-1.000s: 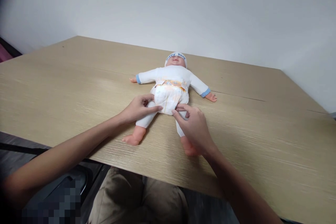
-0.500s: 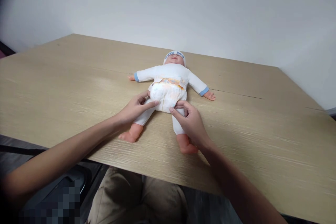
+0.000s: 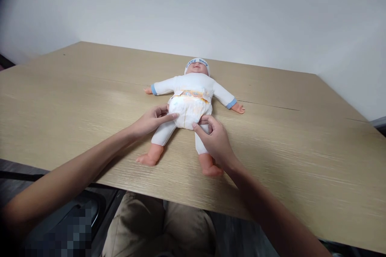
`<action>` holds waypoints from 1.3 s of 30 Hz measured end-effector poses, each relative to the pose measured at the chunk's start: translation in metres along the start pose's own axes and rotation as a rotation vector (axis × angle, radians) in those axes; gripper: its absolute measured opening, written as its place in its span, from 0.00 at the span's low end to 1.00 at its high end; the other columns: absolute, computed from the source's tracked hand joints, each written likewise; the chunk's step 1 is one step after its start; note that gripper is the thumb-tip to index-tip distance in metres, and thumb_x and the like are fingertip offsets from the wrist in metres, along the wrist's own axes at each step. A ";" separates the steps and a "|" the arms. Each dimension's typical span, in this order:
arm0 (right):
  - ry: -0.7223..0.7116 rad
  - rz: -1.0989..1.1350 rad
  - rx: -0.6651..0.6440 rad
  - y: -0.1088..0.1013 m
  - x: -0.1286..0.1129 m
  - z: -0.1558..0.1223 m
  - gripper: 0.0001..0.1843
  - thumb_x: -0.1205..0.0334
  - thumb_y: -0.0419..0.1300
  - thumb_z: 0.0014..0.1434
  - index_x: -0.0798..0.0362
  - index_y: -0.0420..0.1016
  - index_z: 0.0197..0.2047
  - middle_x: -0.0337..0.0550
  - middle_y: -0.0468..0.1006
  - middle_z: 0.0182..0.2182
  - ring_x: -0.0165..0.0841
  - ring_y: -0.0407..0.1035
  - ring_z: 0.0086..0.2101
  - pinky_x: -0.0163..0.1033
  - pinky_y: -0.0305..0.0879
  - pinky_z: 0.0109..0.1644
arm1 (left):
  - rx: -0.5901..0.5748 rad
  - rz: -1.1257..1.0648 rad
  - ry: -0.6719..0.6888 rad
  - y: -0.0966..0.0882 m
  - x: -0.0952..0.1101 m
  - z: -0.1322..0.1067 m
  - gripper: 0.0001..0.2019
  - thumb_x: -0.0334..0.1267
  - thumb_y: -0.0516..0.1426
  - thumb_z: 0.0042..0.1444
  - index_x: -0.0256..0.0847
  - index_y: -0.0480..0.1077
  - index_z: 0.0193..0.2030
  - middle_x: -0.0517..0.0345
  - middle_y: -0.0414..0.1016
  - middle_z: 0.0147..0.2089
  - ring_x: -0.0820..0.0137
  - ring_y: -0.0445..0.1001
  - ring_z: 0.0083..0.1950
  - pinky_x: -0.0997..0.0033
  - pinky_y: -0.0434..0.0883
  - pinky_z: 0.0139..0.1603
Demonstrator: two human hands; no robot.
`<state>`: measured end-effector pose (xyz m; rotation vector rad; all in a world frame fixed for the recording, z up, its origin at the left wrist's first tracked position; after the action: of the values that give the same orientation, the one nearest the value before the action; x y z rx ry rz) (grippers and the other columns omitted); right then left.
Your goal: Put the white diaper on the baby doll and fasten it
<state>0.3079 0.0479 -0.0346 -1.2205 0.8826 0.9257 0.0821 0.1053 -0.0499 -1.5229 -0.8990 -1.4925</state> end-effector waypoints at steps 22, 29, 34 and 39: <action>-0.030 -0.084 0.056 -0.003 -0.009 -0.004 0.19 0.42 0.69 0.62 0.50 0.81 0.41 0.41 0.79 0.31 0.37 0.67 0.33 0.42 0.62 0.38 | -0.015 -0.131 0.013 0.002 -0.006 0.004 0.25 0.57 0.72 0.63 0.40 0.81 0.56 0.44 0.85 0.53 0.49 0.82 0.57 0.48 0.77 0.60; -0.085 -0.221 0.071 -0.005 -0.013 -0.006 0.18 0.41 0.68 0.64 0.48 0.84 0.43 0.43 0.80 0.32 0.40 0.70 0.35 0.44 0.63 0.41 | -0.003 -0.143 0.010 0.002 -0.006 0.003 0.26 0.58 0.73 0.61 0.40 0.80 0.55 0.47 0.85 0.49 0.52 0.82 0.54 0.52 0.78 0.57; -0.090 -0.237 0.064 -0.006 -0.014 -0.004 0.18 0.41 0.68 0.65 0.49 0.85 0.41 0.43 0.79 0.29 0.40 0.70 0.33 0.44 0.61 0.39 | -0.002 -0.129 0.016 0.002 -0.004 0.003 0.27 0.59 0.73 0.61 0.41 0.80 0.56 0.46 0.85 0.49 0.52 0.82 0.54 0.53 0.78 0.55; -0.106 -0.257 0.073 -0.007 -0.018 -0.006 0.19 0.41 0.68 0.65 0.49 0.86 0.41 0.43 0.78 0.28 0.40 0.69 0.33 0.44 0.60 0.37 | -0.001 -0.127 0.021 0.002 -0.004 0.003 0.27 0.59 0.73 0.62 0.41 0.80 0.57 0.45 0.85 0.49 0.50 0.82 0.55 0.52 0.79 0.54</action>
<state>0.3077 0.0394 -0.0164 -1.1793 0.6524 0.7377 0.0851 0.1072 -0.0544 -1.4716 -0.9985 -1.5967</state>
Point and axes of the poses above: each hand's wrist, its own z-axis towards the middle knuckle, its own y-axis out of the palm, x = y × z, the point moved 7 cm from there along z, towards the middle knuckle
